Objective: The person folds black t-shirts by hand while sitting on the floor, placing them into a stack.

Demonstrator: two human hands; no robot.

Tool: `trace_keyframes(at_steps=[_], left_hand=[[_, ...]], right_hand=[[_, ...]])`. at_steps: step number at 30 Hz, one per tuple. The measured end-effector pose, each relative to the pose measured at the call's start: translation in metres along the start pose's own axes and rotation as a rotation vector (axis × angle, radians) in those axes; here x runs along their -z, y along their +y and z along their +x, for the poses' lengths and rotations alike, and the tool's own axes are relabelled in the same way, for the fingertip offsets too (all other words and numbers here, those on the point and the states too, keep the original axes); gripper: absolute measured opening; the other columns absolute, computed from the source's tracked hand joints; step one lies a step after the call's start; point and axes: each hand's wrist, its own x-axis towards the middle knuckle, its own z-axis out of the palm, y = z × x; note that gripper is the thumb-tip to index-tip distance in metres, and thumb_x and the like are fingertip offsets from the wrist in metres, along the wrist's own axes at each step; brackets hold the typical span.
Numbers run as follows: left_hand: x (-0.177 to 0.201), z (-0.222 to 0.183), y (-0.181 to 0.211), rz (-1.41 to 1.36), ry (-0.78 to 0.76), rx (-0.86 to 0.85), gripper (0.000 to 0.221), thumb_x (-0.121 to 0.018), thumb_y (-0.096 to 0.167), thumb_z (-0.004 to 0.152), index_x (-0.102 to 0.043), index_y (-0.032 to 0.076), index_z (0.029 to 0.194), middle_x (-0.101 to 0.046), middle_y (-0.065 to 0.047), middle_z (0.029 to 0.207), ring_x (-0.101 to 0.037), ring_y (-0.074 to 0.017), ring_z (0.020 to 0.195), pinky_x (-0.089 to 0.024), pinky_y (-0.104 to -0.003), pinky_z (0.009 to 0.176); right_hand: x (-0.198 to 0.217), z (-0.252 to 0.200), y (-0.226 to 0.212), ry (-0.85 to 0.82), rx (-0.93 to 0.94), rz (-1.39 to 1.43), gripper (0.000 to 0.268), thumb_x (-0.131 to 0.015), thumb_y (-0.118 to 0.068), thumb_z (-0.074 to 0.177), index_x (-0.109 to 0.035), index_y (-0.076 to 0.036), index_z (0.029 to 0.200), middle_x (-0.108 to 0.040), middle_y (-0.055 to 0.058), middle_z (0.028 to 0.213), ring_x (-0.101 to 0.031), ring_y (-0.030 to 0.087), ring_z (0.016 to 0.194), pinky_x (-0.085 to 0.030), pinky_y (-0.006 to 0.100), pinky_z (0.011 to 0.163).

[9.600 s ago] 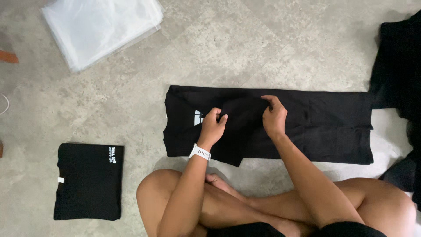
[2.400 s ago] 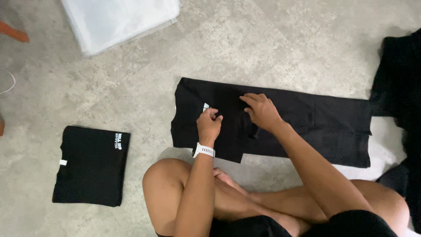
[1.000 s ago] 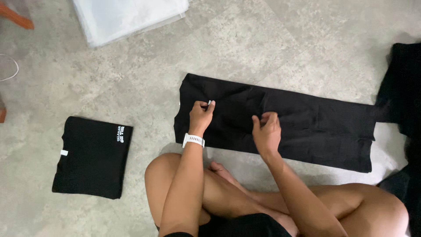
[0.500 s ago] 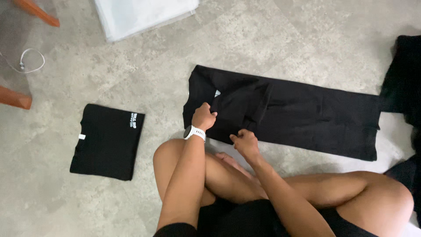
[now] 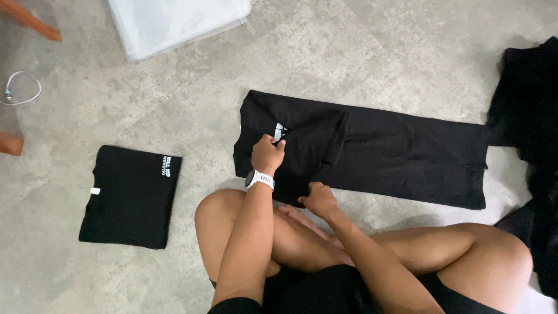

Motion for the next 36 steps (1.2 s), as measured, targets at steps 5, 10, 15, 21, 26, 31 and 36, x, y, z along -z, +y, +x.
trace_keyframes(at_steps=[5,10,15,21,26,31,36], left_hand=[[-0.025,0.028,-0.007,-0.255,-0.043,0.048,0.041,-0.069,0.041,0.083,-0.062,0.016,0.115,-0.073,-0.007,0.100,-0.066,-0.0300,0.108,-0.054,-0.040,0.090],[-0.035,0.040,-0.014,-0.335,-0.065,0.040,0.036,-0.071,0.039,0.080,-0.066,0.020,0.110,-0.074,-0.003,0.085,-0.069,-0.0249,0.100,-0.056,-0.035,0.085],[-0.041,0.037,-0.004,-0.349,-0.100,0.016,0.034,-0.072,0.039,0.080,-0.069,0.024,0.110,-0.074,-0.003,0.082,-0.070,-0.0247,0.096,-0.057,-0.035,0.080],[-0.038,0.031,-0.001,-0.410,-0.088,0.069,0.032,-0.072,0.042,0.081,-0.071,0.025,0.108,-0.073,-0.005,0.097,-0.069,-0.0254,0.100,-0.056,-0.035,0.082],[-0.042,0.007,0.018,-0.466,-0.102,0.015,0.028,-0.069,0.029,0.081,-0.072,0.021,0.108,-0.072,-0.005,0.086,-0.069,-0.0252,0.094,-0.055,-0.034,0.079],[-0.033,0.006,0.028,-0.346,-0.040,-0.050,0.025,-0.066,0.023,0.085,-0.071,0.017,0.109,-0.071,-0.013,0.108,-0.065,-0.0335,0.108,-0.054,-0.040,0.089],[-0.049,0.024,0.018,-0.228,-0.052,-0.119,0.025,-0.066,0.028,0.087,-0.071,0.015,0.109,-0.069,-0.012,0.110,-0.065,-0.0341,0.109,-0.054,-0.042,0.092]], right_hand=[[0.012,-0.013,-0.008,-0.101,-0.046,0.014,0.041,-0.076,-0.035,0.075,-0.070,-0.008,0.105,-0.071,0.018,0.107,-0.064,0.035,0.113,-0.052,0.046,0.094],[0.021,-0.022,0.006,-0.092,-0.065,0.042,0.041,-0.077,-0.036,0.073,-0.070,-0.010,0.104,-0.072,0.016,0.104,-0.064,0.035,0.112,-0.052,0.047,0.093],[0.026,-0.032,0.019,-0.098,-0.076,-0.023,0.038,-0.076,-0.032,0.074,-0.070,-0.009,0.103,-0.072,0.017,0.102,-0.065,0.036,0.110,-0.054,0.047,0.091],[0.082,-0.048,-0.001,-0.099,-0.110,-0.098,0.038,-0.071,-0.043,0.079,-0.073,-0.013,0.101,-0.073,0.015,0.105,-0.066,0.035,0.111,-0.052,0.044,0.094],[0.096,0.025,0.022,0.373,-0.136,0.193,0.059,-0.068,-0.063,0.081,-0.061,-0.009,0.106,-0.073,0.014,0.098,-0.066,0.033,0.106,-0.051,0.046,0.093],[0.061,0.022,0.012,0.326,-0.217,0.318,0.064,-0.076,-0.046,0.077,-0.045,-0.012,0.121,-0.070,0.013,0.108,-0.065,0.034,0.109,-0.052,0.049,0.094],[0.034,-0.019,-0.005,0.371,-0.193,0.525,0.072,-0.079,-0.026,0.078,-0.035,-0.005,0.132,-0.070,0.018,0.101,-0.066,0.037,0.105,-0.054,0.051,0.090]])
